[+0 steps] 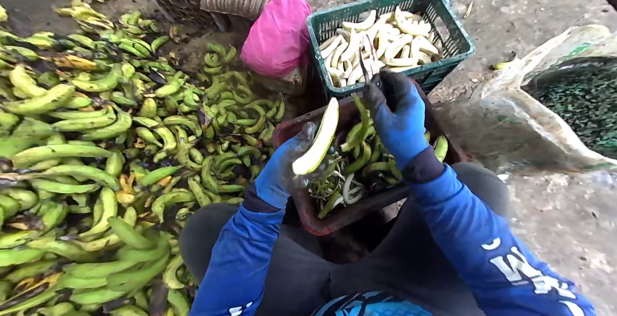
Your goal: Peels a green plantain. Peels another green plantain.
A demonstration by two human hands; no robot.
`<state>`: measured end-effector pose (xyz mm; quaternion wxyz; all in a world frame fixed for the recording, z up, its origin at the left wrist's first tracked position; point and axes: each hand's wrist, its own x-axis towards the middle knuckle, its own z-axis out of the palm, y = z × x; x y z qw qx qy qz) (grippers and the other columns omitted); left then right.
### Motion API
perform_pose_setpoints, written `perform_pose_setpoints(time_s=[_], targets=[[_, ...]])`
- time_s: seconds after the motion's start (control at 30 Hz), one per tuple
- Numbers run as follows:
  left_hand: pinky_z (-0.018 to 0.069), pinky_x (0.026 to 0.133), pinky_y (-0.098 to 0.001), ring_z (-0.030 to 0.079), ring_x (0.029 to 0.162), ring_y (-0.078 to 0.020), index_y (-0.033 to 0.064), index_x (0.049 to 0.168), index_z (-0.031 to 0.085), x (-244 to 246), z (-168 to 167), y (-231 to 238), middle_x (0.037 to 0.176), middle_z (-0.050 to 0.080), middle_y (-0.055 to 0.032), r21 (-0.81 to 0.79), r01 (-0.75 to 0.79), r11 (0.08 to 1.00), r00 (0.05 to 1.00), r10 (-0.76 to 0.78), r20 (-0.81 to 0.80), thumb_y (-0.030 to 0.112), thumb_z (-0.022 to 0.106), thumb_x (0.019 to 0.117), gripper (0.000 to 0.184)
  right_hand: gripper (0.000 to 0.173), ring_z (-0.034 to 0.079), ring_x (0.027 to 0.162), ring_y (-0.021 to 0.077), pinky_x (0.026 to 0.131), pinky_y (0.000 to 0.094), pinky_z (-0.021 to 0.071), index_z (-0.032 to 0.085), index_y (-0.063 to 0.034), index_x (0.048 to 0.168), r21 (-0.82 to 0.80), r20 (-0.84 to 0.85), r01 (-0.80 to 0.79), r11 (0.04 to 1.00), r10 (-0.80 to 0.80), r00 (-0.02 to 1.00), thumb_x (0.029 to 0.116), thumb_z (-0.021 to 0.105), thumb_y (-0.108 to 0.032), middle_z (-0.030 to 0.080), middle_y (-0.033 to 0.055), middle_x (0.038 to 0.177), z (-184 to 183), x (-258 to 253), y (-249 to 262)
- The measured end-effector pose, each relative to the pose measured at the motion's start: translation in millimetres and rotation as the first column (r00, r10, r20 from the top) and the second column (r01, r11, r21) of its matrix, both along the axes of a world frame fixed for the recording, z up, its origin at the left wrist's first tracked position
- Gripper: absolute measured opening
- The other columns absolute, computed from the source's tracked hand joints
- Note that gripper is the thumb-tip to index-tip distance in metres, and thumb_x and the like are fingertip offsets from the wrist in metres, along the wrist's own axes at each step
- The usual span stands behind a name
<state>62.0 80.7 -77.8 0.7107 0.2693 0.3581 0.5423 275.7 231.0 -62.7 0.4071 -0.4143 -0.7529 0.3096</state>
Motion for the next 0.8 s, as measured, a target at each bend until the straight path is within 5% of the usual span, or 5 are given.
perform_pose_setpoints(time_s=[0.1,0.17,0.37,0.67,0.8], targets=[[0.0537,0.057,-0.0215,0.063,0.073,-0.0091,0.0207,0.134,0.057,-3,-1,-7,0.104,0.066,-0.0046,0.110,-0.183,0.977,0.972,0.196,-0.126,0.037,0.047,0.1076,0.033,0.044,0.067,0.083,0.0161,0.069,0.0384,0.0611,0.057,-0.0107,0.136,-0.086,-0.051,-0.244,0.966,0.240,0.969,0.0996,0.067,-0.033,0.067,0.0077,0.108,1,-1,-39],[0.0591,0.069,-0.0283,0.068,0.088,-0.0117,0.0274,0.145,0.052,1,6,-13,0.116,0.068,-0.0022,0.213,-0.309,0.927,0.854,0.368,-0.366,0.034,0.048,0.1083,0.037,0.043,0.068,0.084,0.0137,0.071,0.0378,0.0625,0.062,-0.0094,0.129,-0.115,-0.044,-0.375,0.920,0.373,0.927,0.0954,0.071,-0.035,0.068,0.0054,0.108,-8,-9,-59],[0.0603,0.063,-0.0332,0.069,0.082,-0.0165,0.0322,0.149,0.046,4,6,-6,0.114,0.069,-0.0034,0.287,-0.459,0.841,0.702,0.541,-0.462,0.037,0.044,0.1094,0.040,0.046,0.068,0.090,0.0187,0.073,0.0439,0.0607,0.067,-0.0140,0.128,-0.062,0.204,-0.452,0.890,0.454,0.867,0.0955,0.069,-0.047,0.067,0.0063,0.110,-30,-18,-71],[0.0614,0.059,-0.0326,0.070,0.076,-0.0177,0.0147,0.143,0.053,-6,22,16,0.103,0.070,-0.0112,-0.065,0.105,0.992,0.971,-0.116,-0.210,0.029,0.058,0.1002,0.045,0.040,0.068,0.108,0.0164,0.095,0.0439,0.0579,0.068,-0.0147,0.130,-0.061,0.134,-0.183,0.981,0.190,0.973,0.1024,0.060,-0.042,0.069,0.0054,0.121,-22,-14,16],[0.0634,0.071,-0.0353,0.071,0.089,-0.0214,0.0170,0.147,0.049,-1,13,21,0.113,0.069,-0.0128,-0.051,-0.036,0.998,0.987,0.028,-0.159,0.030,0.061,0.0996,0.051,0.050,0.068,0.095,0.0199,0.081,0.0456,0.0590,0.062,-0.0142,0.134,-0.087,0.051,-0.141,0.986,0.146,0.988,0.0979,0.066,-0.048,0.068,0.0099,0.116,-11,-3,1]])
